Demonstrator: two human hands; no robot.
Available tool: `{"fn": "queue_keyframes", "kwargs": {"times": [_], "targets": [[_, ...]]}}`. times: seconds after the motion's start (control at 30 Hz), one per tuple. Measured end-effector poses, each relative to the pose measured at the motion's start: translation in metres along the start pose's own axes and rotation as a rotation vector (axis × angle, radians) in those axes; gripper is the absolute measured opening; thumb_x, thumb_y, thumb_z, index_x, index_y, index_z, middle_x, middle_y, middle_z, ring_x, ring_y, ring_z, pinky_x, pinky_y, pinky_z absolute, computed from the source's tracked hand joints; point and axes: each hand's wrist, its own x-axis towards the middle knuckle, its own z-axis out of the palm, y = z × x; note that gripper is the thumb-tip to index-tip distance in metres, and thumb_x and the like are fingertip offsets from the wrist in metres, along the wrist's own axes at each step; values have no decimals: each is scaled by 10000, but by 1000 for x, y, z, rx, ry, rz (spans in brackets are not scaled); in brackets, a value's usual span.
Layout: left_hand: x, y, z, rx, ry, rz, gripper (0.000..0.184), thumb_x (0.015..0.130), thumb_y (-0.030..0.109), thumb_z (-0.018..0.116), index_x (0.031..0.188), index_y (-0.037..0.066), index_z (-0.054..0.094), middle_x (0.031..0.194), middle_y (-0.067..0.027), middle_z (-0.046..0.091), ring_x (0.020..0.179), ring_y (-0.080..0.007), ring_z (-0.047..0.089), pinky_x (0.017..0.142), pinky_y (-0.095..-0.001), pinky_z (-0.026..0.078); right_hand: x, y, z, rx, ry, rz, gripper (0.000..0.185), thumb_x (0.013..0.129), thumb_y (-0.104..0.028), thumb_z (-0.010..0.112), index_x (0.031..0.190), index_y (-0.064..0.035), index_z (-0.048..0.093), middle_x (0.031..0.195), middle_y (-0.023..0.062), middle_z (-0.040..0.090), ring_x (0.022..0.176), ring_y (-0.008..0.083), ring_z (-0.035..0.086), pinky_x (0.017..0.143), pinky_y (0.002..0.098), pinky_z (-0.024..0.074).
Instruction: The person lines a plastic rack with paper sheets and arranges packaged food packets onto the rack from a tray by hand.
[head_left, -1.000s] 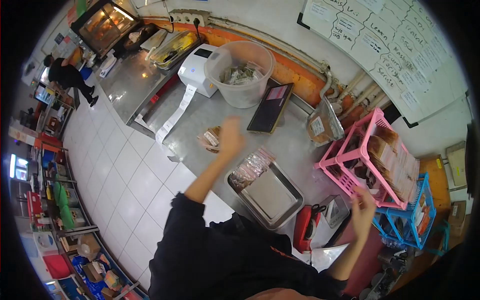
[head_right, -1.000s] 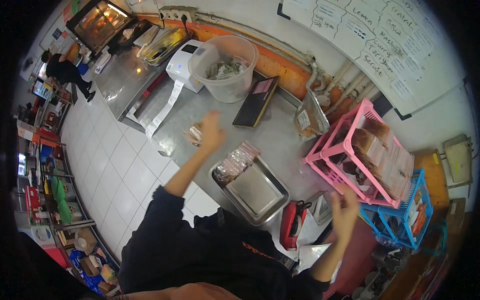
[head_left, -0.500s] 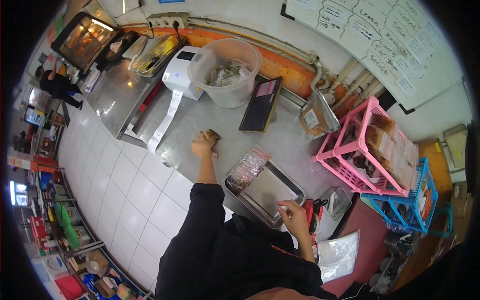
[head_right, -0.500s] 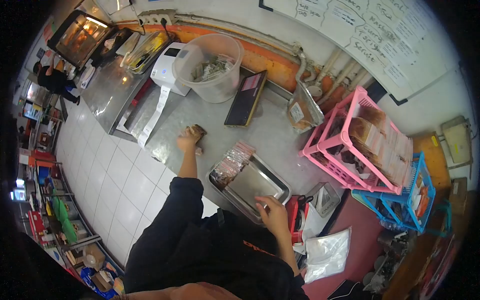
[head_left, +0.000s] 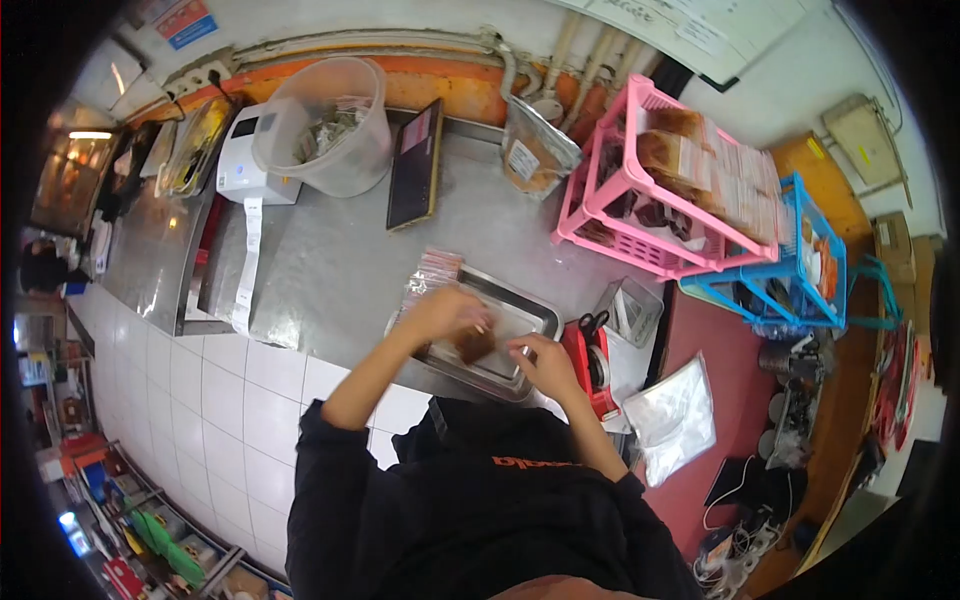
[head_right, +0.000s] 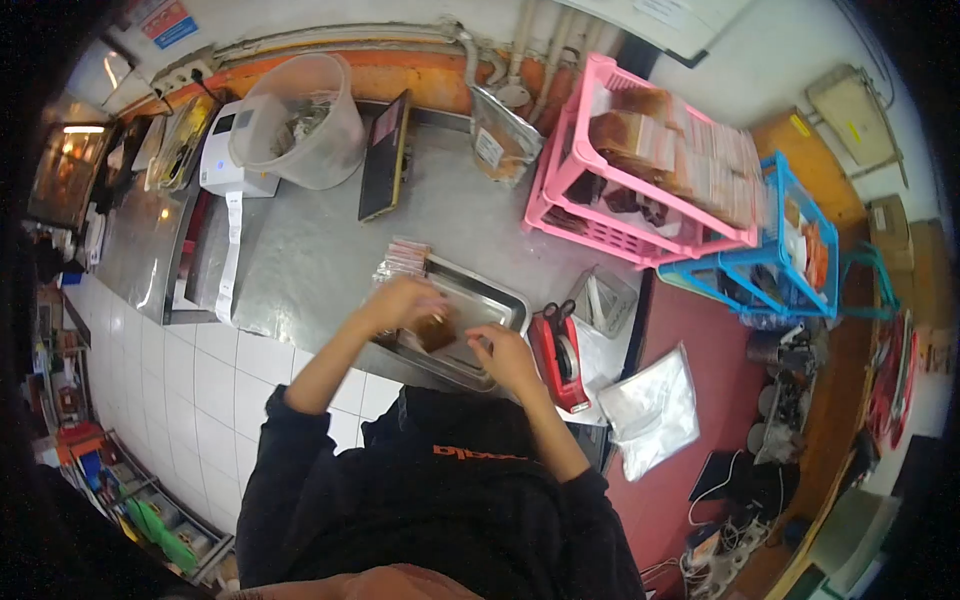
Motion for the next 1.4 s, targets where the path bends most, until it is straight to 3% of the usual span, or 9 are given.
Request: {"fn": "queue_keyframes", "kwargs": {"times": [0.2, 0.27, 0.4, 0.57, 0.77, 0.9, 1.0, 1.13, 1.4], "targets": [[36, -39, 81, 108, -198, 45, 419, 722, 295, 693, 1064, 76, 591, 1053, -137, 568, 936, -320, 576, 789, -389, 469, -6, 78, 34, -78, 43, 283, 275, 736, -150, 668, 978, -33, 612, 885, 133, 639, 852, 301, 624, 771, 373, 479], [32, -22, 61, -72, 127, -119, 471, 720, 255, 705, 1123, 73, 542, 1058, -130, 538, 938, -298, 568, 784, -367, 475, -12, 78, 37, -88, 224, 234, 349, 709, -130, 691, 1016, -28, 560, 869, 138, 643, 847, 304, 623, 774, 369, 481], [9, -43, 52, -30, 264, -149, 597, 670, 252, 755, 1165, 51, 489, 1059, -121, 507, 933, -271, 555, 777, -347, 477, -7, 83, 50, 115, 228, 323, 374, 669, -125, 731, 981, -17, 555, 890, 134, 633, 852, 310, 616, 759, 374, 479], [-17, -32, 78, 124, 18, -305, 548, 607, 230, 789, 1015, 18, 491, 1038, -142, 502, 924, -284, 551, 746, -395, 472, 2, 80, 61, 53, 294, 182, 170, 723, -129, 720, 830, -25, 639, 804, 94, 650, 683, 173, 623, 638, 283, 488], [-18, -36, 86, 206, 114, -549, 246, 699, 147, 681, 888, 35, 571, 901, -145, 607, 807, -339, 599, 699, -408, 484, -3, 77, 56, 191, 382, 268, 175, 710, -120, 737, 829, -21, 654, 693, 74, 650, 605, 140, 612, 596, 258, 487], [-12, -50, 65, 58, 225, -354, 135, 751, 149, 633, 825, 36, 637, 806, -134, 634, 737, -337, 607, 685, -398, 487, -8, 78, 42, 156, 134, 150, 143, 681, -124, 755, 748, -38, 661, 690, 56, 628, 615, 144, 598, 599, 266, 481], [-4, -64, 68, -71, 147, -227, 131, 799, 117, 613, 876, 26, 669, 815, -133, 619, 733, -252, 620, 658, -339, 485, 2, 78, 45, 60, 179, -57, 123, 659, -130, 754, 706, -70, 657, 770, 55, 600, 668, 176, 585, 605, 306, 463], [3, -66, 71, -110, 116, -287, 158, 827, 119, 594, 928, 27, 673, 835, -130, 628, 735, -217, 626, 668, -310, 485, 29, 85, 55, 41, 349, 54, 131, 663, -144, 744, 705, -61, 652, 917, 67, 564, 701, 196, 571, 628, 312, 459], [7, -64, 58, -64, 122, -270, 177, 841, 148, 588, 941, 26, 667, 780, -111, 636, 693, -177, 614, 639, -302, 472, 17, 68, 53, 230, 164, 233, 122, 695, -158, 731, 698, -73, 643, 627, 79, 623, 609, 228, 605, 585, 327, 466]]}}
